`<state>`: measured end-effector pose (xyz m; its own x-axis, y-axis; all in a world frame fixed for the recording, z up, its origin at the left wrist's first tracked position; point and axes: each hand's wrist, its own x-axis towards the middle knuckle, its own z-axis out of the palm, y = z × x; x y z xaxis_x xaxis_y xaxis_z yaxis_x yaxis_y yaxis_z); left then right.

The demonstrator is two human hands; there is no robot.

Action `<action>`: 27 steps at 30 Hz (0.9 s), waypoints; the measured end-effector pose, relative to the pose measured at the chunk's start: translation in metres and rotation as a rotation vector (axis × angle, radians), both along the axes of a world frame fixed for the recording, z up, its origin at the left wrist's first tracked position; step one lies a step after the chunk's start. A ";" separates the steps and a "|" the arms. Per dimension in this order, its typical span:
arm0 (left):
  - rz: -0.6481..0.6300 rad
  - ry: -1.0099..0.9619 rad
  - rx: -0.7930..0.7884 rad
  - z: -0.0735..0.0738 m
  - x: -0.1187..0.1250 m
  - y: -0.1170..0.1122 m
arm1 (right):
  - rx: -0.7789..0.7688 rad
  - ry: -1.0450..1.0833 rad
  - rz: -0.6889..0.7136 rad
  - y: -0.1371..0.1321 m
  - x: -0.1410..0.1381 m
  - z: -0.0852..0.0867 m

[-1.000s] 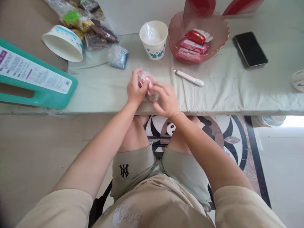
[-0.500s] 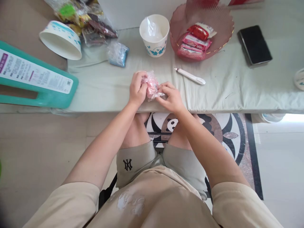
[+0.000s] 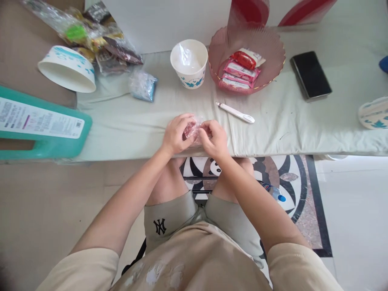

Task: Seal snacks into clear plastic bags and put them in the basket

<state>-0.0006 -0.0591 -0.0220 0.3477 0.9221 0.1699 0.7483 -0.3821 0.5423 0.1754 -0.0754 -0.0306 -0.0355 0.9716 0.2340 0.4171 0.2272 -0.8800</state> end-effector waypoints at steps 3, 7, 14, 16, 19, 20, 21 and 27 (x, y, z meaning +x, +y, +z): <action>-0.006 -0.010 0.001 0.000 0.000 -0.001 | 0.098 -0.009 -0.032 0.000 0.012 0.001; 0.047 -0.042 -0.020 -0.005 -0.001 -0.001 | 0.191 -0.368 -0.193 0.017 0.043 -0.003; 0.064 -0.083 0.003 -0.014 0.000 0.004 | -0.036 -0.691 -0.270 0.028 0.088 -0.006; 0.054 -0.097 0.026 -0.016 -0.001 0.005 | -0.050 -0.594 -0.257 0.014 0.088 0.000; 0.049 -0.123 0.047 -0.019 -0.001 0.006 | -0.184 -0.219 -0.149 -0.015 0.075 0.017; 0.051 -0.126 0.046 -0.019 -0.001 0.006 | -0.231 -0.061 -0.095 -0.024 0.068 0.025; 0.057 -0.127 0.043 -0.019 -0.001 0.005 | -0.263 0.083 -0.041 -0.031 0.059 0.033; 0.081 -0.123 0.038 -0.016 0.002 0.004 | -0.399 0.590 0.120 -0.024 0.021 0.061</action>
